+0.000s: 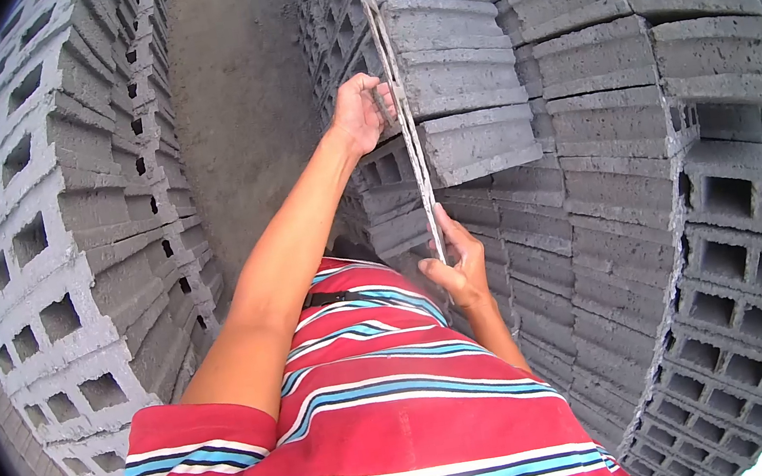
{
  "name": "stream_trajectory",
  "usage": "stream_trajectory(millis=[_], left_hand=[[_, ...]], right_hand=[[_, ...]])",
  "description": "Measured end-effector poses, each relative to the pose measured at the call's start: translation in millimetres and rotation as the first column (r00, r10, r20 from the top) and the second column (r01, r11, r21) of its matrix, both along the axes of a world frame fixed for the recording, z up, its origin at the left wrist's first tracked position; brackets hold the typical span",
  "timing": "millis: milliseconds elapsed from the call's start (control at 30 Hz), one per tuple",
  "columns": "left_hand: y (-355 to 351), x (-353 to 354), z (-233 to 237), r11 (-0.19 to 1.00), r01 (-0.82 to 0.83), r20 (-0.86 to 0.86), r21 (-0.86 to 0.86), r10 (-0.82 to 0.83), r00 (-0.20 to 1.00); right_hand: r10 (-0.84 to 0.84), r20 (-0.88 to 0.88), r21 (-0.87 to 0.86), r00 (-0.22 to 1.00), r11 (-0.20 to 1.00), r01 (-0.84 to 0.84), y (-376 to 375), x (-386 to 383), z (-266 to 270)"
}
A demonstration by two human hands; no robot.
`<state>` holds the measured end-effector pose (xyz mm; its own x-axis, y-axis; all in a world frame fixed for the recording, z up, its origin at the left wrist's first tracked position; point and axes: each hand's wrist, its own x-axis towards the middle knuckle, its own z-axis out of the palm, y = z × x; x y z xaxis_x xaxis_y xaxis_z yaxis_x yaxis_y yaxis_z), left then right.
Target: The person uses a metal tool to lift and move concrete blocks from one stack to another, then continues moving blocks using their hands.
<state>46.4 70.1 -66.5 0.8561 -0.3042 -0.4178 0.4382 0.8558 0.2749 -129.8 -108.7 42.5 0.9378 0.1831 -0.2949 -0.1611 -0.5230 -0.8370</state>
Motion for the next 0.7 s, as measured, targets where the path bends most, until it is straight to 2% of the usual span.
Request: stream_trajectory(millis=[33, 67, 133, 167, 233, 333, 367, 433, 467, 533, 567, 667, 700], left_hand=[[0.6, 0.4, 0.4, 0.997, 0.013, -0.015, -0.072, -0.014, 1.0], [-4.3, 1.6, 2.8, 0.998, -0.058, -0.081, -0.04, 0.055, 0.995], [0.1, 1.2, 0.9, 0.995, 0.005, -0.001, -0.101, -0.005, 1.0], [-0.2, 1.1, 0.6, 0.999, 0.007, -0.025, -0.049, -0.009, 1.0], [2.8, -6.9, 19.8, 0.999, 0.012, -0.075, 0.053, -0.008, 0.997], [-1.6, -1.3, 6.9, 0.995, -0.066, -0.021, -0.073, 0.065, 0.998], [3.9, 5.0, -28.2, 0.907, 0.117, 0.229, -0.404, -0.024, 0.973], [1.4, 0.8, -15.9, 0.973, 0.013, 0.114, -0.231, 0.014, 0.993], [-0.3, 0.2, -8.9, 0.991, -0.037, 0.047, -0.129, 0.044, 0.998], [3.3, -8.8, 20.5, 1.0, 0.014, -0.048, 0.001, -0.014, 0.999], [0.3, -5.5, 14.6, 0.999, -0.014, -0.071, 0.03, 0.016, 0.997], [0.3, -0.4, -3.4, 1.0, -0.014, -0.04, -0.004, 0.013, 0.999], [0.1, -0.3, -5.4, 0.998, -0.001, -0.018, -0.069, 0.0, 1.0]], right_hand=[[0.016, 0.035, -0.008, 0.999, 1.0, -0.016, 0.0, -2.8, 1.9], [0.037, 0.078, -0.016, 0.996, 0.999, -0.036, 1.1, -2.0, 4.3], [0.08, 0.159, -0.033, 0.984, 0.997, -0.075, 3.4, -1.7, 7.4], [0.059, 0.129, 0.01, 0.99, 0.998, -0.061, -1.1, -0.9, -2.1], [0.025, 0.123, -0.041, 0.992, 0.999, -0.02, -3.6, -2.8, -12.4], [0.056, 0.151, -0.04, 0.987, 0.998, -0.05, 4.6, -2.8, 0.4], [0.085, 0.196, -0.035, 0.977, 0.996, -0.08, 6.7, -1.3, 6.0], [0.112, 0.243, -0.027, 0.964, 0.994, -0.109, 7.0, 0.6, 7.5], [0.054, 0.184, -0.015, 0.981, 0.999, -0.052, 4.4, 0.7, 0.2], [-0.055, 0.059, -0.001, 0.997, 0.998, 0.055, -3.8, 0.1, -22.7], [-0.178, -0.152, 0.148, 0.972, 0.968, 0.201, -3.8, -1.9, -29.1], [-0.022, 0.063, -0.044, 0.998, 0.999, 0.025, -1.1, -7.8, -16.4], [0.022, 0.113, -0.038, 0.993, 0.999, -0.018, -1.0, -8.3, -10.2]])
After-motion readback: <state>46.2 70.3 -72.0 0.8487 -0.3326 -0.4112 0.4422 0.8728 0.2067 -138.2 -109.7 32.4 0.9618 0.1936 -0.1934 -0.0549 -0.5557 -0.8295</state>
